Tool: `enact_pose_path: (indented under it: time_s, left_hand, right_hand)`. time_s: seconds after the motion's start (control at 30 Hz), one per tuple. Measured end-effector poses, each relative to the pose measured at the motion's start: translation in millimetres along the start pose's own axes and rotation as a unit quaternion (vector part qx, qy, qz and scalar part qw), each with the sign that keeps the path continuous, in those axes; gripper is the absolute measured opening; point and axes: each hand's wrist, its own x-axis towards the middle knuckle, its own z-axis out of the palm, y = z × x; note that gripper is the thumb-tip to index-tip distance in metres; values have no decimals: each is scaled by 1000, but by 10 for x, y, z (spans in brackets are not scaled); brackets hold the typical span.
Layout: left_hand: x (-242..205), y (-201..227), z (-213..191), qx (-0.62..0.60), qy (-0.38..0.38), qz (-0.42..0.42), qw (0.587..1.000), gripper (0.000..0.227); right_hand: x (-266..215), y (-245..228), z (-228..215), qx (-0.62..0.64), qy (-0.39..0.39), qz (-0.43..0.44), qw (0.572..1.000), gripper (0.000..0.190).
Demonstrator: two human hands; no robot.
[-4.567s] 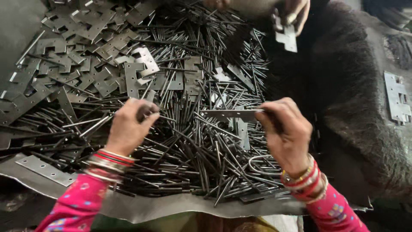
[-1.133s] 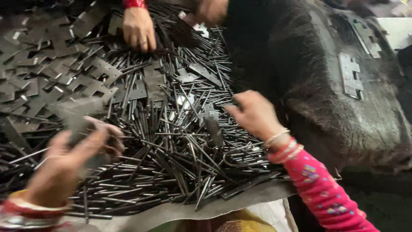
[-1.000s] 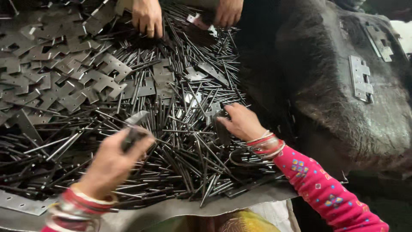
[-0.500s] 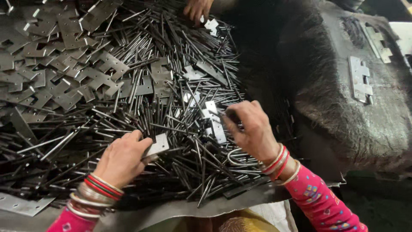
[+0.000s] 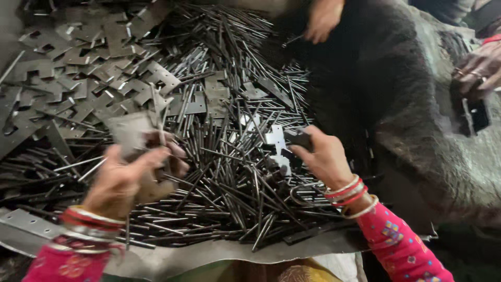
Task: The person assembles metal hinges by inserting pins into hinge plates. They pick up hinge plates and pins from a large pile, align the components, and insert the pins to form complete hinges, then place the assembled units aside.
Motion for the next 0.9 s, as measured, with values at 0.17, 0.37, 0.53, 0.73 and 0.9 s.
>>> enact_pose_path:
  time_s: [0.17,0.37,0.53,0.73,0.9]
  left_hand:
    - [89,-437,309,-146,-116,-27,982,32]
    - [-15,-708,680,-251,-155,-103,950,52]
    - [-211,-843,898,-399,-219,-111,883,58]
    - [-220,-729,882,-302,-70,-136,941,44]
    - [-251,-599,963,-287,-57,-70,954,42]
  right_hand:
    - [-50,-283,-122,266,38,6,963,28]
    - [-188,-711,-131,346,-64,4,936,23]
    - [-339,-1119,201,269,-145,18,952,21]
    - [-403,-1066,223,343,-146,30,928,24]
    - [-591,-952,385,491,-295,115,812,38]
